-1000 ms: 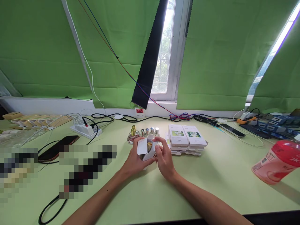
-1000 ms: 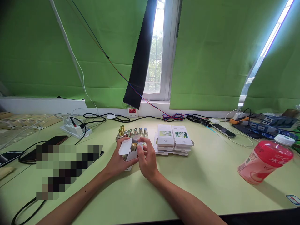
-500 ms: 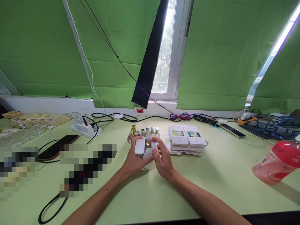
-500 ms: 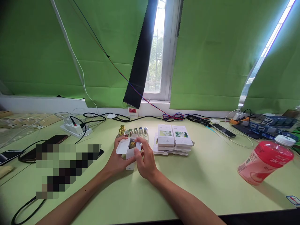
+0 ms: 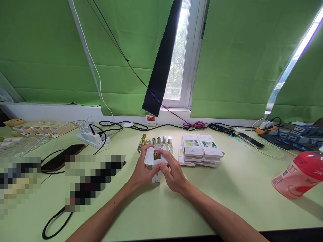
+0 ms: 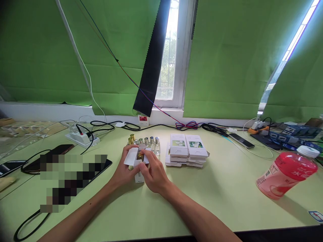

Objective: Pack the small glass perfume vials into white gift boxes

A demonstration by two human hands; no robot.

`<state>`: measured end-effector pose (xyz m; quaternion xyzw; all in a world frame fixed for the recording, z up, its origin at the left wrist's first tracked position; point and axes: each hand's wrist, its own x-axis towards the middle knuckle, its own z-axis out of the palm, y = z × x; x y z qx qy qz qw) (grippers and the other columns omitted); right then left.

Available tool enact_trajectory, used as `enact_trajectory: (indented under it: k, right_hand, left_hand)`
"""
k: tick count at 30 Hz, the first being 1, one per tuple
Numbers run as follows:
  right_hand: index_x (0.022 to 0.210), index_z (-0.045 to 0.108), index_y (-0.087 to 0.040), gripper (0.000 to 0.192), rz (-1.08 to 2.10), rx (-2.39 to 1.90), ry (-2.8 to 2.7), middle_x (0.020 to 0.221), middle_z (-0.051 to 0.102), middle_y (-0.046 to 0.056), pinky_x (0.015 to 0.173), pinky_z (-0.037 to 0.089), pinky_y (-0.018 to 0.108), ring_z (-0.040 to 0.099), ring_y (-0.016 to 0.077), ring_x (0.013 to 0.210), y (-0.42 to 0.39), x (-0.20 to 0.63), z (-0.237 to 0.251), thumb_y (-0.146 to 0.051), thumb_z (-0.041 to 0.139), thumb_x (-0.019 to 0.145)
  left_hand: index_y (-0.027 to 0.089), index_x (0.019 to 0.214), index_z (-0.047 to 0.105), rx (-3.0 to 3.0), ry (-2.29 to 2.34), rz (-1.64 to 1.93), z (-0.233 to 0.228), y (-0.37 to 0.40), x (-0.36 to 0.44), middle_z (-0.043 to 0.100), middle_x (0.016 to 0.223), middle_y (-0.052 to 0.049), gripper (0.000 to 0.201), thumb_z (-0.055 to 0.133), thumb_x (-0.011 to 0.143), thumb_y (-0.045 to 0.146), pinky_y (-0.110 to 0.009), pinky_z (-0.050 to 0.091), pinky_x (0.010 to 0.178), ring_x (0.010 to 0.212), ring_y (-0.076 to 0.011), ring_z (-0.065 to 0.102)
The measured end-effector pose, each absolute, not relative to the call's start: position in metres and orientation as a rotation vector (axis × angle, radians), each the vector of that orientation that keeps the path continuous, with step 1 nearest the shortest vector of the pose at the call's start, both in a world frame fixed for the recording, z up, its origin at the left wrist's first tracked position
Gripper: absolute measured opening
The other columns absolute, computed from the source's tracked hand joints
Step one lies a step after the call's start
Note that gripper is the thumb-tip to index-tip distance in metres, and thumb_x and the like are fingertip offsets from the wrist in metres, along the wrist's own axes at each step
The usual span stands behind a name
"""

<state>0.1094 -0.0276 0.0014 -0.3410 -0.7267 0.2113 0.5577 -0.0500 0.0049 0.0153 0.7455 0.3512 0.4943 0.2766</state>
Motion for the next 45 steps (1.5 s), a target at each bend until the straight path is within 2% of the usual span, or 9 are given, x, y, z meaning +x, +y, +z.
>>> enact_trajectory:
  k: [5, 10, 15, 31, 40, 45]
  right_hand:
    - [0.14, 0.049, -0.027, 0.039, 0.532, -0.798, -1.711, 0.131, 0.061, 0.009, 0.07, 0.053, 0.028, 0.062, 0.0222, 0.112, -0.0279, 0.1094, 0.0038, -0.033, 0.046, 0.102]
    - [0.137, 0.052, -0.027, 0.036, 0.537, -0.754, -1.712, 0.126, 0.063, 0.008, 0.07, 0.052, 0.027, 0.062, 0.0198, 0.104, -0.0283, 0.1098, 0.0047, -0.031, 0.048, 0.101]
    - [0.134, 0.054, -0.026, 0.035, 0.56, -0.75, -1.702, 0.123, 0.062, 0.009, 0.063, 0.051, 0.025, 0.063, 0.0187, 0.096, -0.0288, 0.1096, 0.0043, -0.032, 0.05, 0.099]
    - [0.126, 0.056, -0.026, 0.032, 0.568, -0.751, -1.685, 0.121, 0.061, 0.009, 0.059, 0.052, 0.026, 0.062, 0.0175, 0.089, -0.0316, 0.1084, 0.0073, -0.032, 0.056, 0.095]
    - [0.129, 0.056, -0.026, 0.033, 0.508, -0.766, -1.715, 0.126, 0.061, 0.01, 0.063, 0.055, 0.026, 0.064, 0.0162, 0.088, -0.0311, 0.1073, 0.0075, -0.03, 0.054, 0.097]
    - [0.133, 0.054, -0.026, 0.034, 0.482, -0.769, -1.739, 0.129, 0.06, 0.011, 0.069, 0.056, 0.028, 0.064, 0.0192, 0.101, -0.031, 0.108, 0.0072, -0.031, 0.05, 0.1]
  left_hand:
    - [0.029, 0.127, 0.04, 2.025, 0.922, 1.338, 0.0151, 0.0063, -0.0507, 0.05, 0.125, -0.006, 0.051, 0.068, 0.084, 0.036, -0.039, 0.052, 0.092, 0.108, -0.023, 0.059]
    - [0.03, 0.128, 0.04, 1.996, 0.918, 1.303, 0.0166, 0.0062, -0.0516, 0.05, 0.124, -0.006, 0.051, 0.068, 0.085, 0.039, -0.037, 0.053, 0.088, 0.101, -0.0214, 0.061]
    - [0.029, 0.125, 0.042, 1.993, 0.927, 1.303, 0.0197, 0.0045, -0.0507, 0.052, 0.124, -0.006, 0.049, 0.068, 0.085, 0.038, -0.037, 0.053, 0.088, 0.1, -0.0213, 0.062]
    - [0.028, 0.126, 0.042, 1.979, 0.921, 1.3, 0.018, 0.005, -0.0495, 0.053, 0.122, -0.007, 0.049, 0.067, 0.085, 0.037, -0.038, 0.054, 0.087, 0.104, -0.0235, 0.062]
    - [0.029, 0.123, 0.043, 1.987, 0.94, 1.305, 0.0203, 0.0046, -0.049, 0.053, 0.12, -0.006, 0.047, 0.067, 0.084, 0.037, -0.039, 0.054, 0.087, 0.101, -0.0225, 0.061]
    - [0.029, 0.124, 0.043, 2.008, 0.933, 1.317, 0.0196, 0.006, -0.0496, 0.052, 0.123, -0.006, 0.045, 0.066, 0.085, 0.038, -0.04, 0.053, 0.091, 0.105, -0.0235, 0.061]
